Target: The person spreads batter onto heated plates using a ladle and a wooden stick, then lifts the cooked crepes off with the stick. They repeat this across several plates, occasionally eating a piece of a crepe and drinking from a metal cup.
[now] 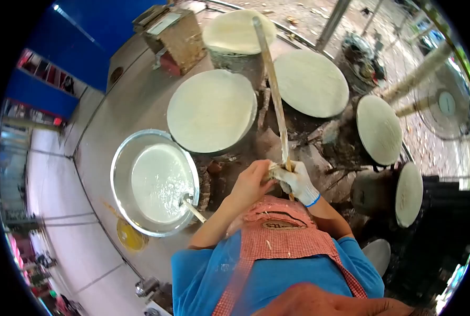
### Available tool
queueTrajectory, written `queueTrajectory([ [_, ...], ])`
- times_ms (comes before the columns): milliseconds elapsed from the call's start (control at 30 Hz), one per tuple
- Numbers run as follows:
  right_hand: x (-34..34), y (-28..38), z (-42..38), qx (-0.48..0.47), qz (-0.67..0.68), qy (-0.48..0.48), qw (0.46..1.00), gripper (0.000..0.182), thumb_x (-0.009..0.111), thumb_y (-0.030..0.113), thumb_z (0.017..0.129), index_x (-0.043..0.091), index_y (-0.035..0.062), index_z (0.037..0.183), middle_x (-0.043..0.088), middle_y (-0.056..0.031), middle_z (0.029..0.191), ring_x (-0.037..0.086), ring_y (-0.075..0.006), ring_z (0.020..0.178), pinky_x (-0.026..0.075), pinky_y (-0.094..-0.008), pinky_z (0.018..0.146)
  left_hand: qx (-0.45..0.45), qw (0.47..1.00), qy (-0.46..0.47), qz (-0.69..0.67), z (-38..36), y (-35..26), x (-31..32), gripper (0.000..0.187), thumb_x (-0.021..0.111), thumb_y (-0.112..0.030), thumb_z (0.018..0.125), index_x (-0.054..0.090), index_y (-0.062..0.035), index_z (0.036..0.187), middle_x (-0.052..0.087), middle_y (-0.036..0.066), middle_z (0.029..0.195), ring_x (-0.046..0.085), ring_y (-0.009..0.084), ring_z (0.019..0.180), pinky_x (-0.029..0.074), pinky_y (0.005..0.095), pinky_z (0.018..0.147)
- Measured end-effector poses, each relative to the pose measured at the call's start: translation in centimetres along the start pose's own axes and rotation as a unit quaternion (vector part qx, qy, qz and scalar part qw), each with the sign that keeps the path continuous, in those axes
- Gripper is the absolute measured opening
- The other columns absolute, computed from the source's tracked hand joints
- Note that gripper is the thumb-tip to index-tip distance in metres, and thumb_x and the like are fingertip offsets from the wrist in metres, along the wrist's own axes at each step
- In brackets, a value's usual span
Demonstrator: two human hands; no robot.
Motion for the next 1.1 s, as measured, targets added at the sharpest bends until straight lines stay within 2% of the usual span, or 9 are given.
queueTrajectory([
  [133, 2.8, 0.3, 1.1, 0.048, -0.091, 0.177, 0.979, 0.021, 0.065, 0.016, 0.080, 0.066, 0.0015, 0.095, 0.059, -0.0002, 0.067, 0.046, -0.0066, 0.047, 0.036, -0.0225, 0.044, -0.147, 0.981, -0.025, -0.123, -2.0, 3.9, -1.0, 0.027, 0.066, -0.011, 0.081, 0.058, -0.0003, 0.105, 0.065, 0.008, 0.084, 0.064, 0.0120, 0.078, 0.050, 0.0255, 0.065],
  [233, 2.1, -0.6, 4.0, -0.012, -0.212, 0.235, 0.949, 0.027, 0.066, 0.021, 0.080, 0.065, 0.0016, 0.098, 0.060, -0.0012, 0.069, 0.052, -0.0110, 0.055, 0.044, -0.0259, 0.052, -0.249, 0.948, -0.130, -0.150, -5.7, 8.2, -0.6, 0.023, 0.062, -0.015, 0.083, 0.062, -0.0017, 0.101, 0.064, 0.010, 0.072, 0.063, 0.0133, 0.064, 0.048, 0.0266, 0.058],
  [300, 0.4, 0.7, 6.7, -0.026, -0.456, 0.189, 0.869, 0.037, 0.070, 0.031, 0.076, 0.063, 0.0032, 0.099, 0.063, -0.0100, 0.080, 0.061, -0.0165, 0.073, 0.048, -0.0310, 0.068, -0.309, 0.901, -0.245, -0.182, -8.6, 9.0, -0.9, 0.016, 0.059, -0.015, 0.084, 0.063, 0.0003, 0.088, 0.063, 0.008, 0.065, 0.063, 0.0112, 0.060, 0.048, 0.0259, 0.053],
  [333, 0.4, 1.8, 8.2, -0.141, -0.520, 0.170, 0.825, 0.037, 0.070, 0.033, 0.074, 0.063, 0.0044, 0.098, 0.064, -0.0110, 0.085, 0.063, -0.0207, 0.076, 0.049, -0.0334, 0.069, -0.335, 0.879, -0.276, -0.198, -10.7, 10.2, -0.5, 0.016, 0.059, -0.015, 0.084, 0.063, 0.0009, 0.086, 0.063, 0.007, 0.065, 0.063, 0.0111, 0.061, 0.048, 0.0256, 0.053],
  [400, -0.3, 2.0, 11.6, -0.298, -0.588, 0.131, 0.740, 0.038, 0.070, 0.035, 0.072, 0.063, 0.0076, 0.097, 0.064, -0.0111, 0.093, 0.063, -0.0302, 0.081, 0.051, -0.0391, 0.070, -0.371, 0.849, -0.318, -0.203, -14.8, 12.0, 0.5, 0.016, 0.056, -0.011, 0.085, 0.061, 0.0039, 0.087, 0.064, 0.008, 0.072, 0.064, 0.0139, 0.063, 0.051, 0.0268, 0.053],
  [533, 3.2, 0.8, 16.9, -0.374, -0.693, 0.216, 0.578, 0.055, 0.068, 0.023, 0.067, 0.050, 0.0084, 0.117, 0.054, -0.0128, 0.113, 0.063, -0.0308, 0.076, 0.052, -0.0394, 0.067, -0.403, 0.772, -0.418, -0.259, -20.9, 12.5, 3.4, 0.018, 0.052, -0.012, 0.090, 0.059, 0.0041, 0.094, 0.064, 0.011, 0.084, 0.063, 0.0168, 0.064, 0.053, 0.0274, 0.055],
  [833, 10.8, -2.8, 22.5, -0.406, -0.780, 0.344, 0.330, 0.023, 0.058, 0.018, 0.071, 0.061, 0.0065, 0.091, 0.060, -0.0133, 0.092, 0.064, -0.0283, 0.077, 0.052, -0.0394, 0.067, -0.395, 0.669, -0.545, -0.316, -27.9, 11.6, 3.6, 0.018, 0.051, -0.013, 0.091, 0.057, 0.0048, 0.093, 0.062, 0.008, 0.082, 0.064, 0.0179, 0.066, 0.052, 0.0276, 0.059],
  [1033, 16.2, 4.9, 29.6, -0.422, -0.692, 0.316, 0.493, 0.021, 0.057, 0.018, 0.071, 0.058, 0.0043, 0.087, 0.060, -0.0186, 0.089, 0.059, -0.0370, 0.082, 0.048, -0.0428, 0.072, -0.372, 0.663, -0.565, -0.320, -29.8, 13.3, 2.3, 0.019, 0.053, -0.012, 0.091, 0.053, 0.0031, 0.102, 0.061, 0.010, 0.088, 0.063, 0.0177, 0.070, 0.054, 0.0303, 0.061],
  [1100, 19.3, 11.0, 30.0, -0.459, -0.690, 0.270, 0.491, 0.020, 0.056, 0.018, 0.072, 0.057, 0.0040, 0.087, 0.060, -0.0189, 0.090, 0.058, -0.0375, 0.084, 0.047, -0.0447, 0.073, -0.365, 0.671, -0.569, -0.305, -29.0, 13.7, 1.1, 0.019, 0.054, -0.011, 0.090, 0.051, 0.0024, 0.104, 0.060, 0.010, 0.090, 0.062, 0.0177, 0.072, 0.055, 0.0311, 0.062],
])
Point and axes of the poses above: each hand's wrist, its own z-axis towards the middle knuckle, its own x-axis out of the palm, y = z × x, the point moved 10 cm from there along z, towards the middle knuckle
